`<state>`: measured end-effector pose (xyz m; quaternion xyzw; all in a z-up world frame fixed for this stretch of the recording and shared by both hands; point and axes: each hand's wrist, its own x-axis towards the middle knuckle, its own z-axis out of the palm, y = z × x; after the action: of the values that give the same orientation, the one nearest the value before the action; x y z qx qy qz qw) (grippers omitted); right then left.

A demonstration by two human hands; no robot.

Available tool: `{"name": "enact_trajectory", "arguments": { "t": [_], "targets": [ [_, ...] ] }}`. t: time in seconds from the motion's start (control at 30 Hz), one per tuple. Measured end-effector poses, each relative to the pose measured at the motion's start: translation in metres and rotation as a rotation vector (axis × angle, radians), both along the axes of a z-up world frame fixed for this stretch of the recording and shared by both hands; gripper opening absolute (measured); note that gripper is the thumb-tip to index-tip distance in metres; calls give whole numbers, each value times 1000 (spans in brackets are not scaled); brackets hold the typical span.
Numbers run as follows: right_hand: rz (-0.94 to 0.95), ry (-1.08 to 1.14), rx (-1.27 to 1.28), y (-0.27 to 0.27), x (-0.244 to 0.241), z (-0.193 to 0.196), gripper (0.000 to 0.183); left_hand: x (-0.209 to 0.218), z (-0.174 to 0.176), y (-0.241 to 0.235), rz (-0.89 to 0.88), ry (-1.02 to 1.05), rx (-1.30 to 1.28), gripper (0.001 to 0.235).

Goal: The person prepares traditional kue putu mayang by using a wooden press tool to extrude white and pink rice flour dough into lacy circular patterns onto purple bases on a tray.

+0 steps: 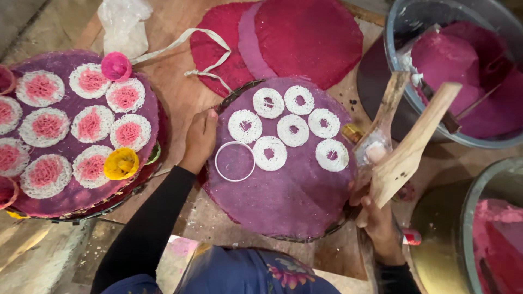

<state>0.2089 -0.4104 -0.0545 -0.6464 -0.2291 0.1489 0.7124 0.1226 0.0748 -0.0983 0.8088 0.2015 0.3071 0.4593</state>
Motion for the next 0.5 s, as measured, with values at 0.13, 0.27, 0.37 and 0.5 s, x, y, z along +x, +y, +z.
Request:
{"name": "enact_trajectory", "arguments": {
  "t": [0.13, 0.27, 0.37, 0.5],
  "targets": [
    [46, -185, -83, -5, 25, 3, 28, -12, 16, -6, -19, 147, -9, 44],
    [-52, 18, -214, -2, 32, 41, 52, -28, 61, -11, 101, 120, 358, 41],
    [48, 127, -231, 8, 20, 81, 67, -23, 110, -21, -66, -155, 177, 41],
    [319, 184, -305, 41, 2, 128, 82, 4, 170, -54, -509, -428, -810, 86]
  ]
}}
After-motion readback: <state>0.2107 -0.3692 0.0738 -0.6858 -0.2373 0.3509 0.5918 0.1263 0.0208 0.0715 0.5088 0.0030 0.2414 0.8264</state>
